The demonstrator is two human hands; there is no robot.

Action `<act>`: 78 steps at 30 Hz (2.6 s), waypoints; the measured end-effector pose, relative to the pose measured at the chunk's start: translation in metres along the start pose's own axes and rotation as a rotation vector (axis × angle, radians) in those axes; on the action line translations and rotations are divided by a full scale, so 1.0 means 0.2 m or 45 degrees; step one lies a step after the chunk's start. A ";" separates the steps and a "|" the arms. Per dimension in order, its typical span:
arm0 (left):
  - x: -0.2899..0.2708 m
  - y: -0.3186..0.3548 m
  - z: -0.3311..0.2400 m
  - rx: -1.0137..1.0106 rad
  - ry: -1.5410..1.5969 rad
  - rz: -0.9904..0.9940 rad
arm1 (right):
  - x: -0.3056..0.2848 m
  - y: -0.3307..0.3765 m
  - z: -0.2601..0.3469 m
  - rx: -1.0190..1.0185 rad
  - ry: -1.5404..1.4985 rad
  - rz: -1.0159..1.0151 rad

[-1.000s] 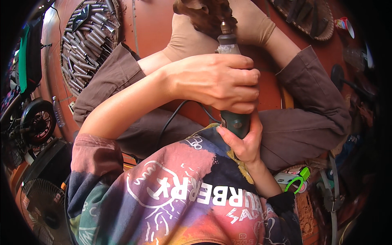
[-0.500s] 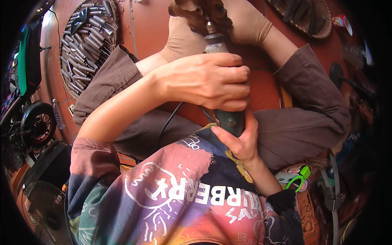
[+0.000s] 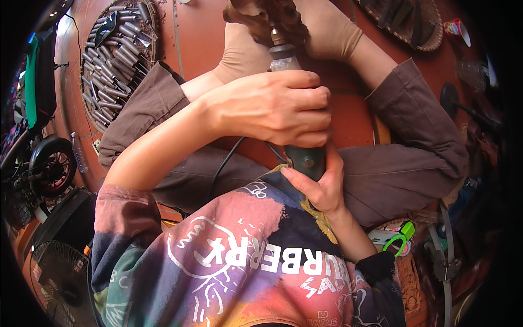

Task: The person uses a rotary tool to carve a piece of wood held between their feet. They rotate the wood and adjust the tool to shape different areas of the object.

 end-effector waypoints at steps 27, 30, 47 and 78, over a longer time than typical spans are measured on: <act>-0.01 -0.03 0.00 -0.063 -0.067 0.022 | -0.04 -0.03 0.00 -0.033 -0.028 0.033; -0.01 -0.03 0.00 -0.079 -0.066 0.029 | -0.06 -0.02 0.00 -0.060 0.023 0.035; -0.01 -0.05 0.01 -0.114 -0.070 -0.017 | -0.09 -0.03 0.06 0.043 0.027 0.083; -0.01 -0.02 -0.01 -0.068 -0.012 -0.046 | -0.04 0.01 0.05 0.038 0.005 0.015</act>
Point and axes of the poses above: each hand's wrist, its own y-axis away from the middle knuckle, its own x-axis out of the palm, z = x × y, the point moved 4 cm from there along -y, towards the middle knuckle, and after that the axes turned 6 degrees about y, right-handed, at the moved point
